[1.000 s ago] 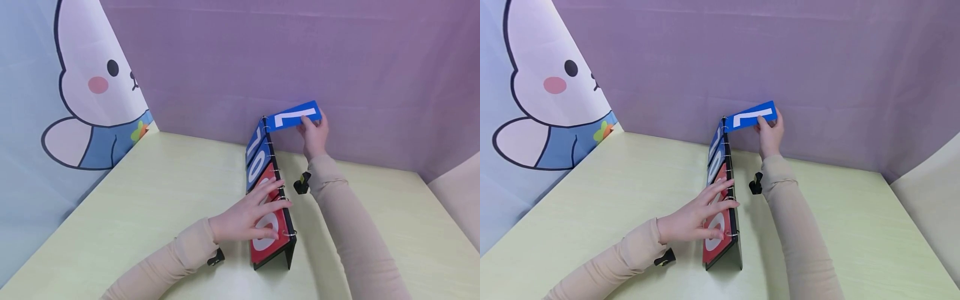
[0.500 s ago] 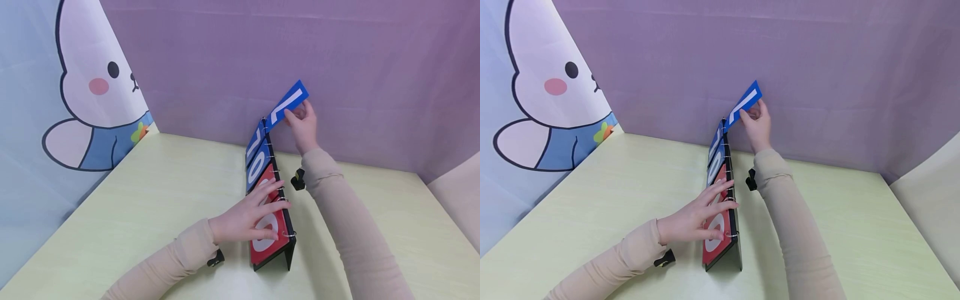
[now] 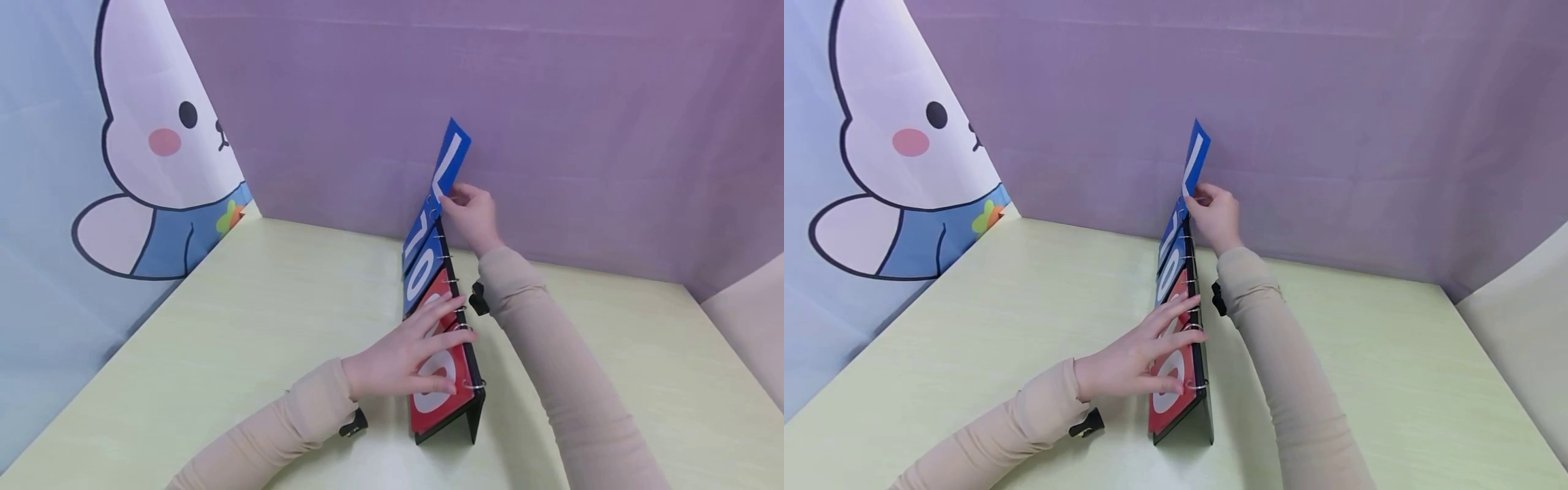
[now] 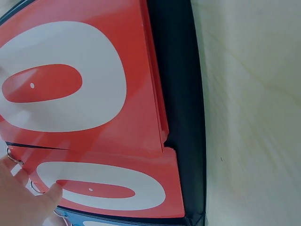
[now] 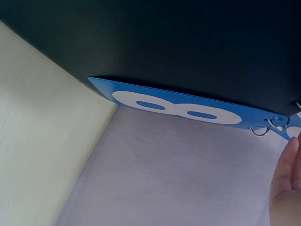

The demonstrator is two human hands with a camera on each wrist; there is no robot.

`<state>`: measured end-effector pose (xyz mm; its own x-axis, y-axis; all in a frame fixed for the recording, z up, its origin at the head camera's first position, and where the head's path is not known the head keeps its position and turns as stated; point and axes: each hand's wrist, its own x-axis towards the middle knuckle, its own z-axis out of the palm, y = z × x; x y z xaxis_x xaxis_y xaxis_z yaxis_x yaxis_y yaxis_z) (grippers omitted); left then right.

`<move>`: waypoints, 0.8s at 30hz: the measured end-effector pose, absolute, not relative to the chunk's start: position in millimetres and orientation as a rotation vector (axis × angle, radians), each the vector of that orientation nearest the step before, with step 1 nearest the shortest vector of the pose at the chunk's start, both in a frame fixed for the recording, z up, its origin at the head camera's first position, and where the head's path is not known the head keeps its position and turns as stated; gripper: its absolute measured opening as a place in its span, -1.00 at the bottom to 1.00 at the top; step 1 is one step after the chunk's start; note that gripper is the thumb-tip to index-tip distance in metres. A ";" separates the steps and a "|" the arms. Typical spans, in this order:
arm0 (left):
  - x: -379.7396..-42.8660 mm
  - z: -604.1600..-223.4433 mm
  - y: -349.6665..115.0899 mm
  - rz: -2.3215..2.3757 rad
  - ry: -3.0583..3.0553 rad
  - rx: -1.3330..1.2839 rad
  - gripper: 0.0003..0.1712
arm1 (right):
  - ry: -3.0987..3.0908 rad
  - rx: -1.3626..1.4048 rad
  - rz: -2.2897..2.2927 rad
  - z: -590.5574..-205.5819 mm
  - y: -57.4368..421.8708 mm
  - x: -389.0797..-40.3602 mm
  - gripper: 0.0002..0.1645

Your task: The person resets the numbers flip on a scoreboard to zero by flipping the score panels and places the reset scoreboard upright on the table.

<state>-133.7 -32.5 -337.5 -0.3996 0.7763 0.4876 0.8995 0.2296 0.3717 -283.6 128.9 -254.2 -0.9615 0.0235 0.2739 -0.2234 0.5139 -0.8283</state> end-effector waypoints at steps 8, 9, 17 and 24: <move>-134.4 -338.3 -34.1 -0.875 -2.267 -1.600 -0.21 | -2.653 0.213 1.122 -261.8 122.0 -280.0 -0.62; -134.4 -338.6 -34.4 -0.875 -2.263 -1.601 -0.21 | -2.670 0.218 1.094 -262.9 121.6 -279.8 -0.63; -132.6 -337.9 -34.3 -0.879 -2.283 -1.593 -0.20 | -2.755 0.341 0.832 -262.6 119.4 -279.1 -0.69; -131.8 -337.2 -34.0 -0.938 -2.321 -1.593 -0.21 | -2.764 0.597 0.357 -257.3 118.6 -277.5 -0.75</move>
